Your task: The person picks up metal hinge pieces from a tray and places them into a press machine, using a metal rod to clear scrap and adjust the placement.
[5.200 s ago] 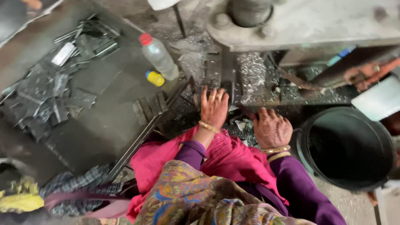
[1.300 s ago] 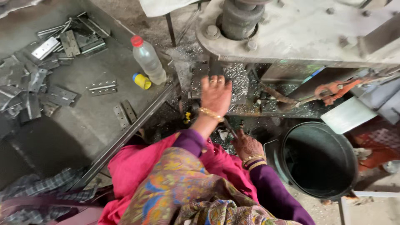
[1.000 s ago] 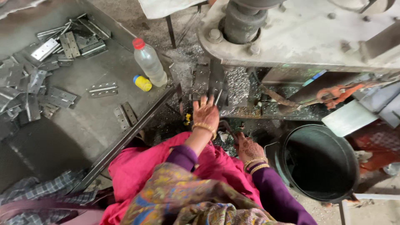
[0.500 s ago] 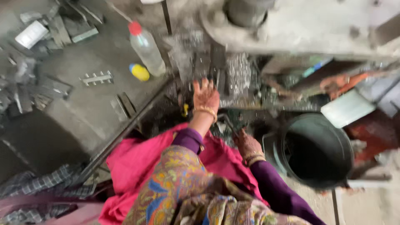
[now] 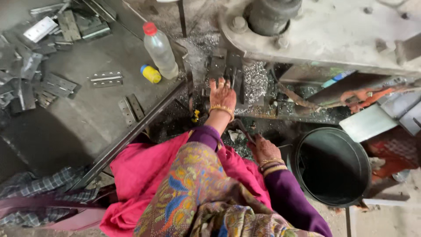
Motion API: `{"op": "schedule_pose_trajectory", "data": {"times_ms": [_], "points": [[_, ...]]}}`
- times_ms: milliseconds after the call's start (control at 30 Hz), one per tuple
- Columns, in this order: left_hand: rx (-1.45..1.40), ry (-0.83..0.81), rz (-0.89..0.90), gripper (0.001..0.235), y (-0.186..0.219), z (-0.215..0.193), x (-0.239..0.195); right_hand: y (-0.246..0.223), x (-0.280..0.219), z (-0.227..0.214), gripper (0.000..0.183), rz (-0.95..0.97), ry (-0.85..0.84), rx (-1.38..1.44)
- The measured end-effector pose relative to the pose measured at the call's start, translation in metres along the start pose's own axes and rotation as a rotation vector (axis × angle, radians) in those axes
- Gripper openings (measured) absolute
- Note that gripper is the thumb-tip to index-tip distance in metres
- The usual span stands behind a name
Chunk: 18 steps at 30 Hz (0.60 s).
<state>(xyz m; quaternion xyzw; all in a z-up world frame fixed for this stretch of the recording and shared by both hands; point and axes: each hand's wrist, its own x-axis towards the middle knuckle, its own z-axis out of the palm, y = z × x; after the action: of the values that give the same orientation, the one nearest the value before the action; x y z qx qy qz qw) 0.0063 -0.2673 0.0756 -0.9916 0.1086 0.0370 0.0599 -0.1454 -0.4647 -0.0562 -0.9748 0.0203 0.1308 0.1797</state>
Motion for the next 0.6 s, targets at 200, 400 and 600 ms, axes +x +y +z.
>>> {"op": "schedule_pose_trajectory", "data": {"times_ms": [200,400,600], "points": [[-0.081,0.062,-0.035,0.036,-0.006,0.005,0.020,-0.001,0.004,0.012,0.043,-0.060,0.060,0.171],[-0.030,-0.073,-0.023,0.041,-0.002,0.008,0.036,0.009,0.009,0.019,0.038,0.002,-0.018,0.047],[-0.118,-0.103,-0.029,0.048,-0.011,-0.005,0.030,0.003,0.010,0.022,0.040,-0.038,-0.007,0.189]]}}
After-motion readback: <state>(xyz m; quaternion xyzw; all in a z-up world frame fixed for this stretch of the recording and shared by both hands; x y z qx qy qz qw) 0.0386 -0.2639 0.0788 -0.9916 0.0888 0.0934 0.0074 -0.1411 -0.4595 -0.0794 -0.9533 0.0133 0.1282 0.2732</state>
